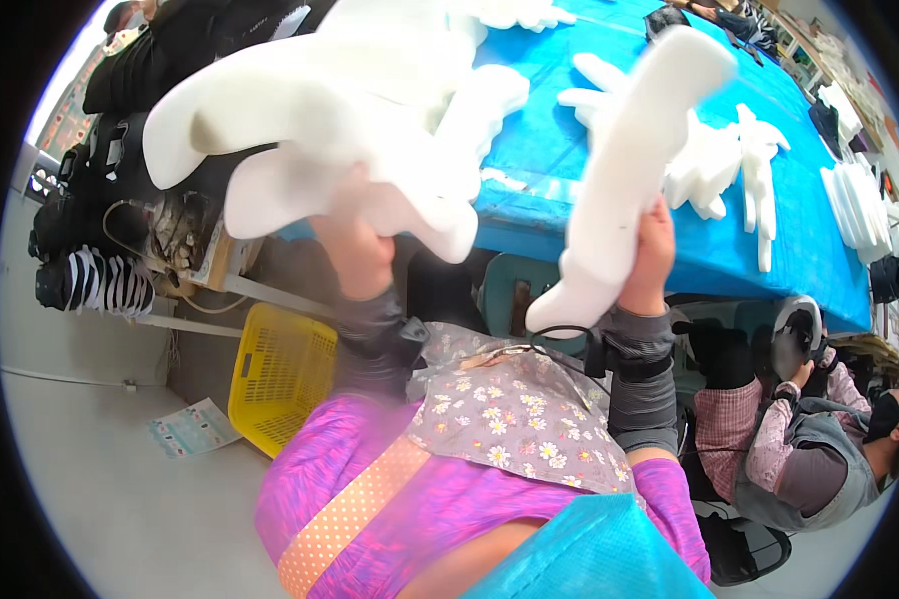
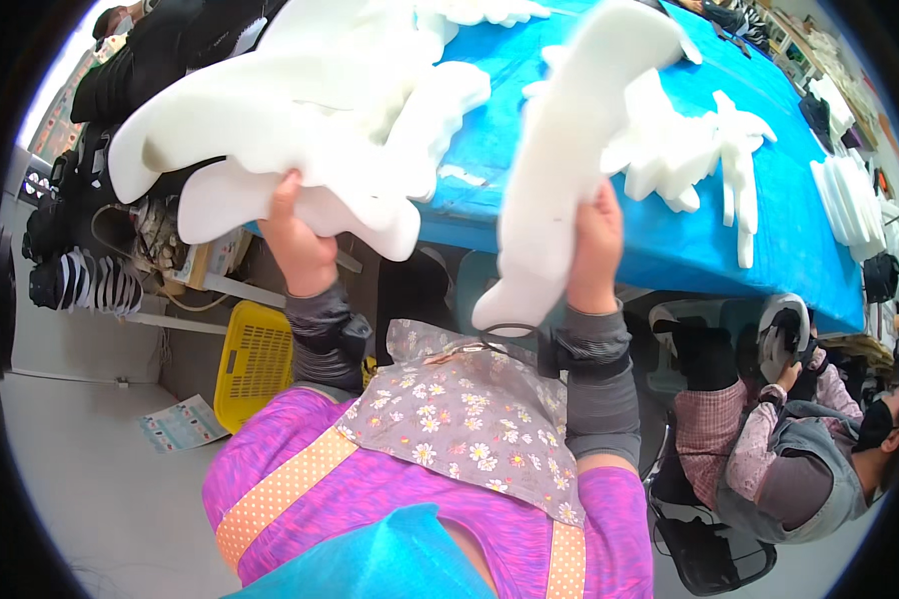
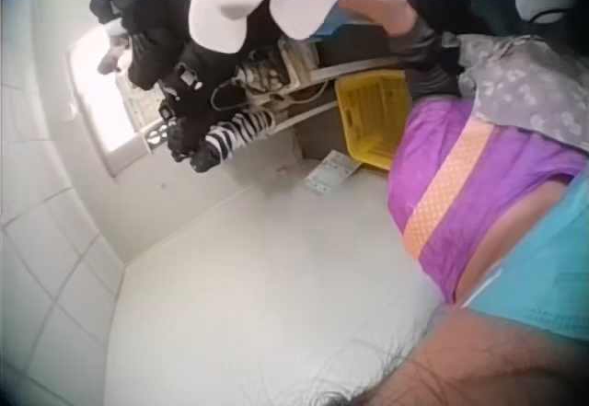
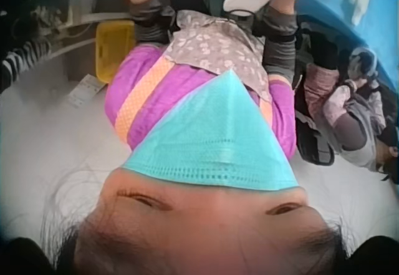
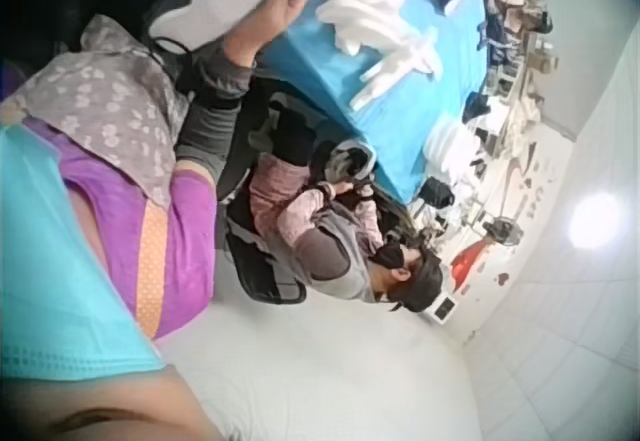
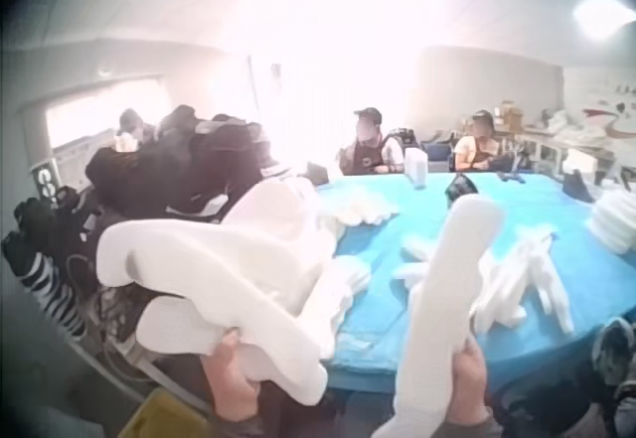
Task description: The person repeatedly picks up white foam shoe insoles from a blue table, separates them, and places them into a pile. The person handles the insoles one at a time or in small groups, occasionally adjusting their position on the table.
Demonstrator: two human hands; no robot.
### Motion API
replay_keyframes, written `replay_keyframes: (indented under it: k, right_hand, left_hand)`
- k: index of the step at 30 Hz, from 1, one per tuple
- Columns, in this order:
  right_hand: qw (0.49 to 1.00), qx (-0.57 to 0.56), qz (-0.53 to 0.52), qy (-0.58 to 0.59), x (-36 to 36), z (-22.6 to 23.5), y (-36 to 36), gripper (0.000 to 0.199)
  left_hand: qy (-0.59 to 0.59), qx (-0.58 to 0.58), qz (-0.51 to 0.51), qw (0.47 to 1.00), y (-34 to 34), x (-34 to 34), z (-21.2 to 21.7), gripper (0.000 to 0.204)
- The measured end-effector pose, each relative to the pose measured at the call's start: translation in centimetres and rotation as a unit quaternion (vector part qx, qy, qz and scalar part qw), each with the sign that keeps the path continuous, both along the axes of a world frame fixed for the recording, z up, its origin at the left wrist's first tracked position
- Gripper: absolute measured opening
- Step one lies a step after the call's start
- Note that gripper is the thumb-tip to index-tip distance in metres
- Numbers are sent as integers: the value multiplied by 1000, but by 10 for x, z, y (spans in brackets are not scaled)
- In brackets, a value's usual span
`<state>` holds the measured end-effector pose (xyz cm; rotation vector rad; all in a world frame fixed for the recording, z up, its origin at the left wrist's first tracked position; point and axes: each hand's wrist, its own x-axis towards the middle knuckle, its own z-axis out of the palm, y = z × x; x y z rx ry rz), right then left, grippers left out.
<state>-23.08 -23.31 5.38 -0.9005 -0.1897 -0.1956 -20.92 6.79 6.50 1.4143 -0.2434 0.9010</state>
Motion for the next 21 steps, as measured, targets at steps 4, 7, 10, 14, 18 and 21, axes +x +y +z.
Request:
replay_keyframes:
  k: [4,7,10,14,18,21]
  right_hand:
    - [997,56,-30,-51,-20,17,-5,57]
    - [977,-154,-132,-66,-32,20,21,59]
    - [748,-562,-276,-220,-30,18,44,71]
    - [746,-535,-311,-247,-28,14,57,73]
    - [746,-530,-295,-274,-32,12,58,68]
    - [740,-531,-278,-304,-35,13,58,66]
  left_hand:
    - [-30,208,84,974,-2,-7,4,33]
    - [-70,365,121,921,-41,-22,0,34]
    - [43,-5,-114,993,-88,-27,-6,46]
    - [43,-171,-231,957,-102,-26,-2,57]
    - [100,-109,-210,967,-90,-26,11,60]
    - [115,-123,-216,962,-84,-25,17,59]
